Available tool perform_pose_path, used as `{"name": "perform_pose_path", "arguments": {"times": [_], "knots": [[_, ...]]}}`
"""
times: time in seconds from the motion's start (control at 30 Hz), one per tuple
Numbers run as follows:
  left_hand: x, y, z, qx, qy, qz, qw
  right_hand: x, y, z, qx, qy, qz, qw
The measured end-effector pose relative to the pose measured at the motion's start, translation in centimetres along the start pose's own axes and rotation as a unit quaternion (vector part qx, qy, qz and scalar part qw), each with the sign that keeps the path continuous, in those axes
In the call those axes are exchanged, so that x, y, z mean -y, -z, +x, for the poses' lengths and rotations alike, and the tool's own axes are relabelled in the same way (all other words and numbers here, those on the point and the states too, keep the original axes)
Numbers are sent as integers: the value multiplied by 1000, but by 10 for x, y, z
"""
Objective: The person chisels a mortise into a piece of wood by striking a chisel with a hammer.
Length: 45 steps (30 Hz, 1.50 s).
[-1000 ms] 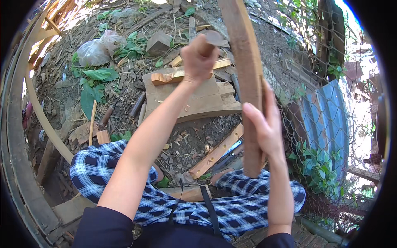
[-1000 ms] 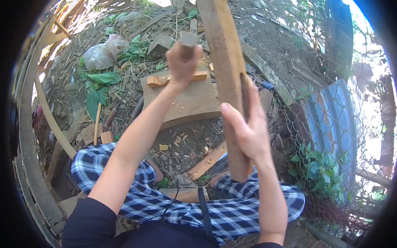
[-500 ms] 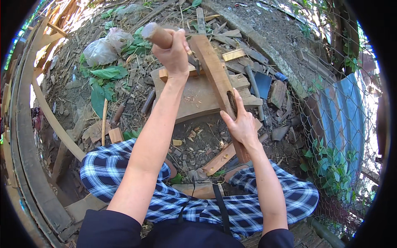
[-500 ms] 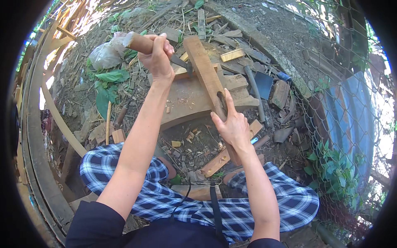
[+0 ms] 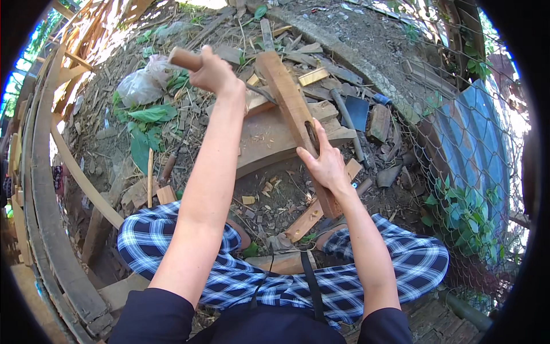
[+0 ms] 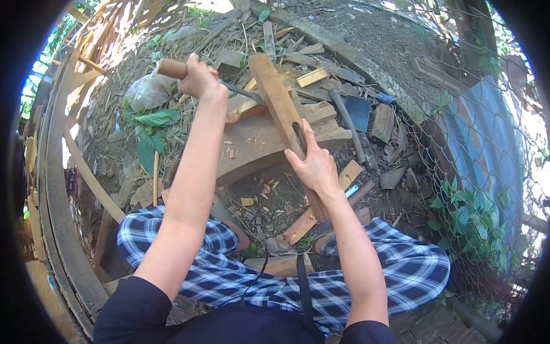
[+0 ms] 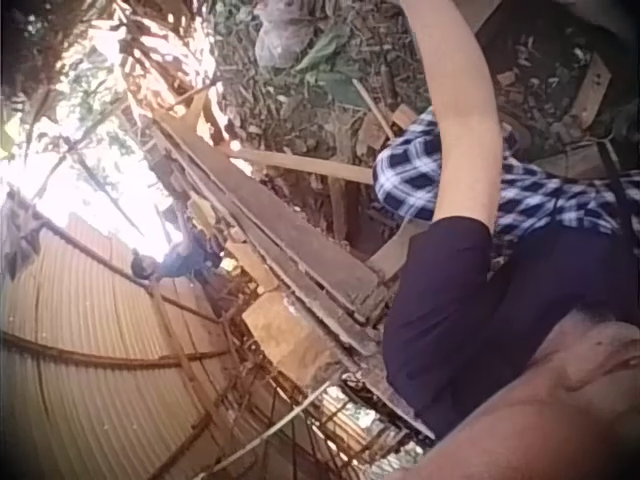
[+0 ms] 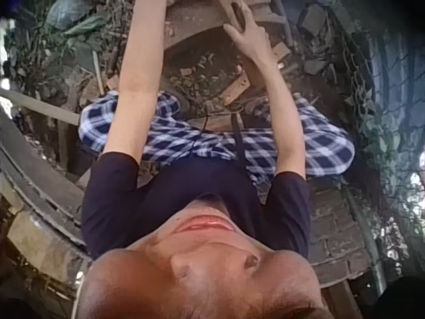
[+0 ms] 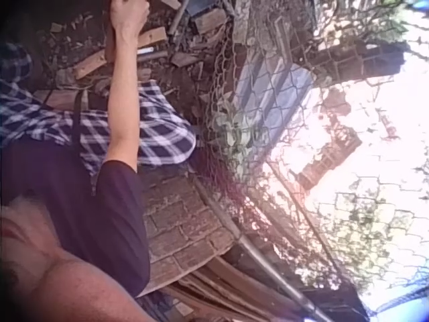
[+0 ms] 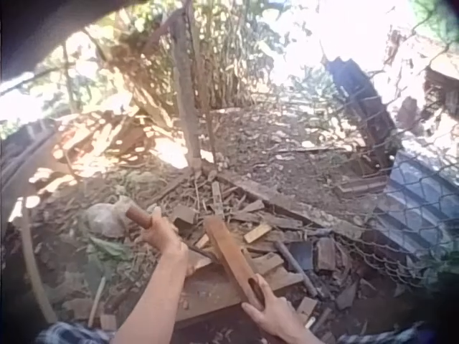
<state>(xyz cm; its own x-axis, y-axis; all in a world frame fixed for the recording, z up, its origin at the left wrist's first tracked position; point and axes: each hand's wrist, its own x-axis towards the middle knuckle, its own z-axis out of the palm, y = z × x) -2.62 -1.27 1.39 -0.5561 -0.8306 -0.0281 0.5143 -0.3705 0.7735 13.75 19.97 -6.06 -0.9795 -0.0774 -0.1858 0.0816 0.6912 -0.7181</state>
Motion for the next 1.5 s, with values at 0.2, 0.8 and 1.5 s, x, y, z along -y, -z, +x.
{"name": "perform_pose_path", "arguments": {"times": [0.2, 0.8, 1.5], "knots": [[-26, -11, 4, 32, -36, -20, 999, -2, 2, -2, -5, 1, -23, 1000], [17, 82, -16, 457, -111, 705, 531, -7, -13, -9, -38, 13, -17, 999], [-32, 29, 23, 472, -137, 485, 724, 2, -11, 2, -25, 6, -76, 997]]}}
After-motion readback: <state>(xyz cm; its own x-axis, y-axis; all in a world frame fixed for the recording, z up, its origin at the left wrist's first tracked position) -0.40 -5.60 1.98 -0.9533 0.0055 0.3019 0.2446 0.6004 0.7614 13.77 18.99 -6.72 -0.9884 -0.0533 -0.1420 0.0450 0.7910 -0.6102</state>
